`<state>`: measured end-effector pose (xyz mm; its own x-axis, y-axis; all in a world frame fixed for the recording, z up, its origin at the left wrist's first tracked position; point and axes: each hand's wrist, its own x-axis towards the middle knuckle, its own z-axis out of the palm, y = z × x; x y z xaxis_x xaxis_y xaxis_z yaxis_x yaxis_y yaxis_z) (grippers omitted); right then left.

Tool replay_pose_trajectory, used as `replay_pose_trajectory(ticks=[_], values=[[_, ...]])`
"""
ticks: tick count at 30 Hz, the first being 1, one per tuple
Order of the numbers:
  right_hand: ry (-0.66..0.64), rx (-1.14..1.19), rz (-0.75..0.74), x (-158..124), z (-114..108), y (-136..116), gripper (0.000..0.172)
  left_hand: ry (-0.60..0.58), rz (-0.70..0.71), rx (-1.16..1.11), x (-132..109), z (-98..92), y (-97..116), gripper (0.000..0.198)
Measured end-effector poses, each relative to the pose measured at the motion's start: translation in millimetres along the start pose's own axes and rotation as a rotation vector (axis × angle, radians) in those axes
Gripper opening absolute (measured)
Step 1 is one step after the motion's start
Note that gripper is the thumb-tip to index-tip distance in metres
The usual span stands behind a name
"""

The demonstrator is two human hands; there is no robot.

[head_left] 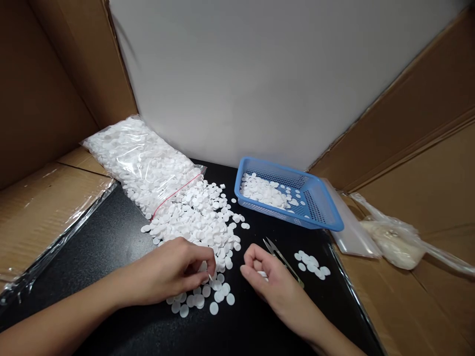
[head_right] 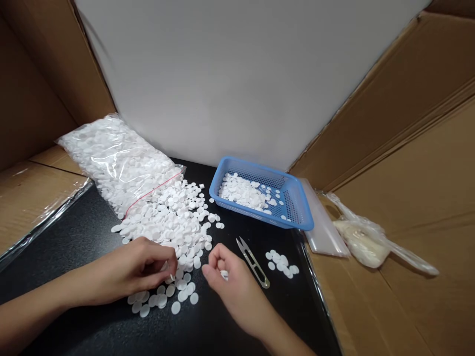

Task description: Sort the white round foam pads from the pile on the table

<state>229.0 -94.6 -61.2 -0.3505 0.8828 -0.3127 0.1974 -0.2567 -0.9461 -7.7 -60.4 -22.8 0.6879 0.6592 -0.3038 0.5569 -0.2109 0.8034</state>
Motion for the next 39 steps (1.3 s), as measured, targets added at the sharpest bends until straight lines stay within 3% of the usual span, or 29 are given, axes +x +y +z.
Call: replay_pose_trajectory(ticks=[3, 5, 7, 10, 13, 15, 23, 28, 31, 33, 36, 37, 39], values=[[-0.08, 0.406, 0.054, -0.3, -1.8, 1.6, 0.031, 0.029, -0.058, -0.432, 1.2, 6.1, 4.3, 0.011], [-0.108, 0.508, 0.045, 0.0, -1.3, 0.8, 0.025, 0.034, -0.074, -0.685, 3.5, 10.6, 5.3, 0.013], [-0.107, 0.431, 0.04, 0.1, 0.6, -1.6, 0.016, 0.062, -0.1, -0.862, 6.5, 13.9, 4.0, 0.01], [-0.028, 0.014, -0.006, -1.0, 5.3, -5.2, 0.008, 0.15, -0.129, -1.016, 10.7, 15.7, -0.9, 0.004], [0.003, -0.412, -0.078, -2.9, 10.2, -4.8, 0.011, 0.196, -0.122, -1.02, 12.8, 16.5, -5.2, 0.004], [-0.025, -0.573, -0.096, -3.8, 11.9, -2.7, 0.009, 0.2, -0.114, -0.959, 13.2, 17.3, -6.2, 0.007], [-0.067, -0.713, -0.189, -5.7, 9.5, 7.6, 0.007, 0.143, -0.104, -0.783, 13.6, 17.7, -4.7, 0.035], [-0.037, -0.599, -0.258, -5.1, 9.0, 8.8, 0.016, 0.103, -0.077, -0.801, 11.1, 12.7, -4.5, 0.026], [0.018, -0.385, -0.128, -4.1, 6.9, 2.8, 0.017, 0.132, -0.105, -0.794, 9.7, 8.3, -2.7, 0.011], [0.013, -0.074, -0.033, -3.8, 4.6, -0.9, 0.023, 0.143, -0.134, -0.79, 9.6, 6.2, -2.4, 0.006], [-0.059, 0.421, 0.045, -3.1, 1.6, -2.6, 0.037, 0.126, -0.188, -0.763, 9.2, 6.6, -3.3, 0.019], [-0.067, 0.487, 0.055, -2.8, 1.1, -2.3, 0.042, 0.117, -0.201, -0.704, 8.4, 7.7, -3.4, 0.025], [-0.046, 0.385, 0.036, -2.6, 1.2, -1.3, 0.048, 0.095, -0.206, -0.468, 5.5, 11.5, -3.0, 0.032]])
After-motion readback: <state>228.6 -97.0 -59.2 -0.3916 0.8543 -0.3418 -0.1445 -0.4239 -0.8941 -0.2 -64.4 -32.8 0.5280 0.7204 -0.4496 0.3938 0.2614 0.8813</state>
